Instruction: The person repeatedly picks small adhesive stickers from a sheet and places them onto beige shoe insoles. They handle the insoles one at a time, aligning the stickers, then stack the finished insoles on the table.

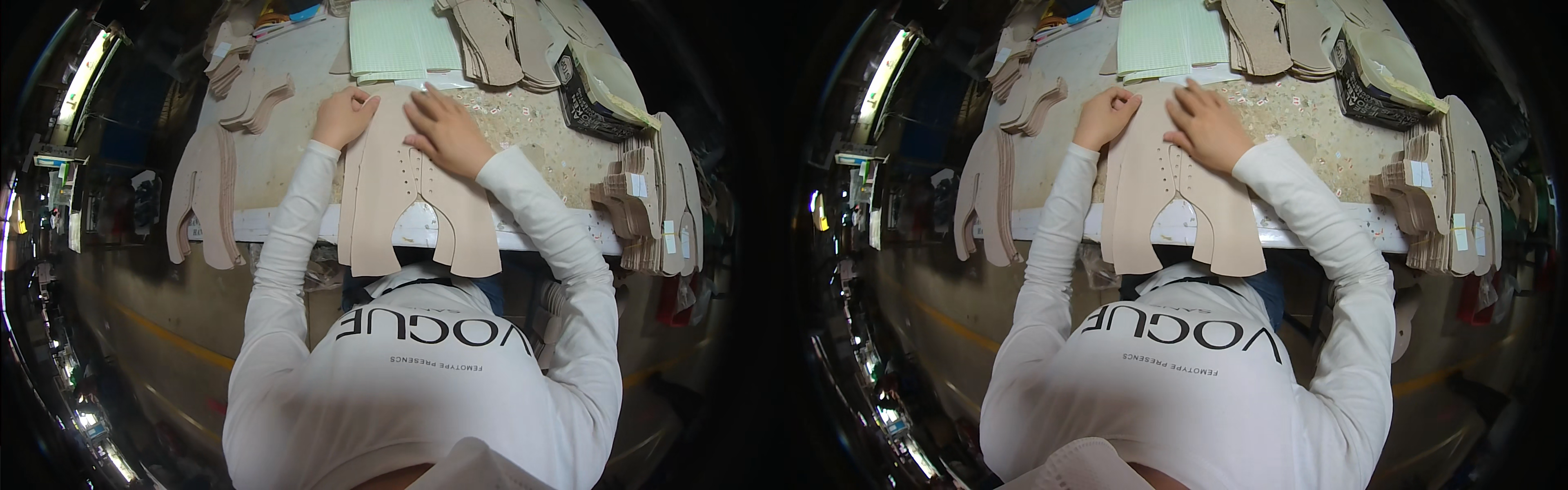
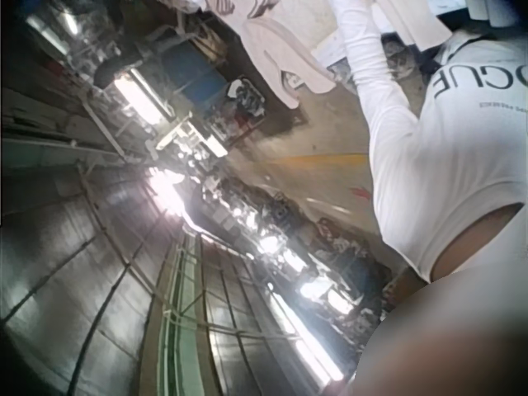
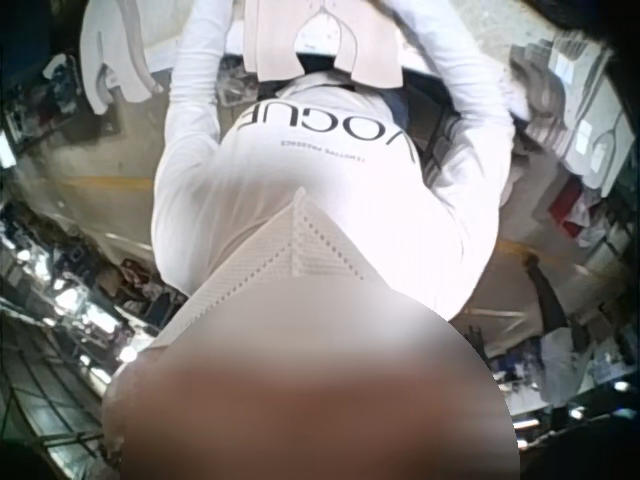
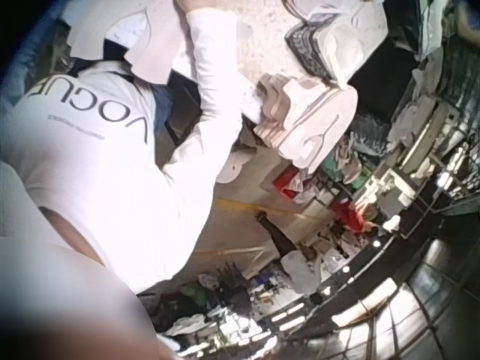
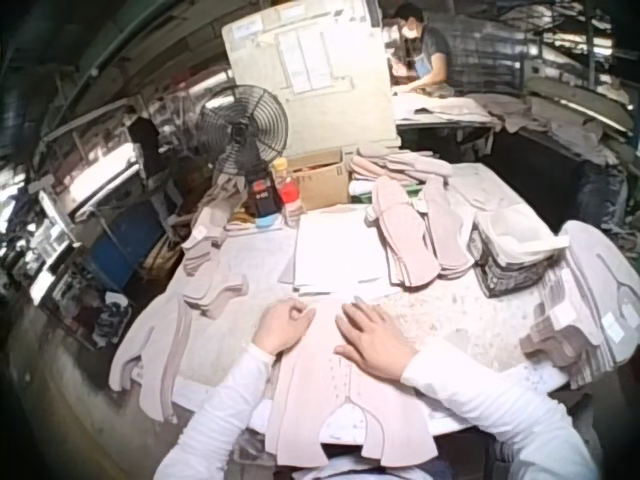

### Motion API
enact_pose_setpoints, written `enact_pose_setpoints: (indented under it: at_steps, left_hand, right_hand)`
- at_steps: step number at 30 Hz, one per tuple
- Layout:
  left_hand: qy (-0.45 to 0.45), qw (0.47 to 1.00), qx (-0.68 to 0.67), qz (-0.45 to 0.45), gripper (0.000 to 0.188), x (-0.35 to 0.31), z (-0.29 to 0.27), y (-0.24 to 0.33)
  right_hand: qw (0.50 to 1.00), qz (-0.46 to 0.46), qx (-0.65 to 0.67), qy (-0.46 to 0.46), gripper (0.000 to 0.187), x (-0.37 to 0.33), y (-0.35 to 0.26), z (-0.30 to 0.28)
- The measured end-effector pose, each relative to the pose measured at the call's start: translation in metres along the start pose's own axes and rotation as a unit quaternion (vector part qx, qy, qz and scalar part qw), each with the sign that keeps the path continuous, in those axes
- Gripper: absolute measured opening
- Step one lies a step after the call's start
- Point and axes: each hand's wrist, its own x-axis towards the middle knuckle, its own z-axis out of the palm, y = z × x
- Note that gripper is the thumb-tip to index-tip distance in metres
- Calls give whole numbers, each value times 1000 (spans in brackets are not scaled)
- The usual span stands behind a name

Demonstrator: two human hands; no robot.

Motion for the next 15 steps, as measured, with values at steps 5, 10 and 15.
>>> enact_pose_setpoints:
  at_steps: [5, 10, 15]
  left_hand:
    - [-26, 997, -67, -3, 40, 2, -22, 20]
    - [191, 981, -12, 44, 35, 0, -89, 58]
    - [320, 916, -179, 162, 25, -16, -144, 102]
  right_hand:
    - [807, 33, 539, -240, 41, -4, -4, -22]
    - [753, 239, 609, 69, 38, 10, 44, -42]
    - [774, 267, 565, 102, 40, 8, 66, -48]
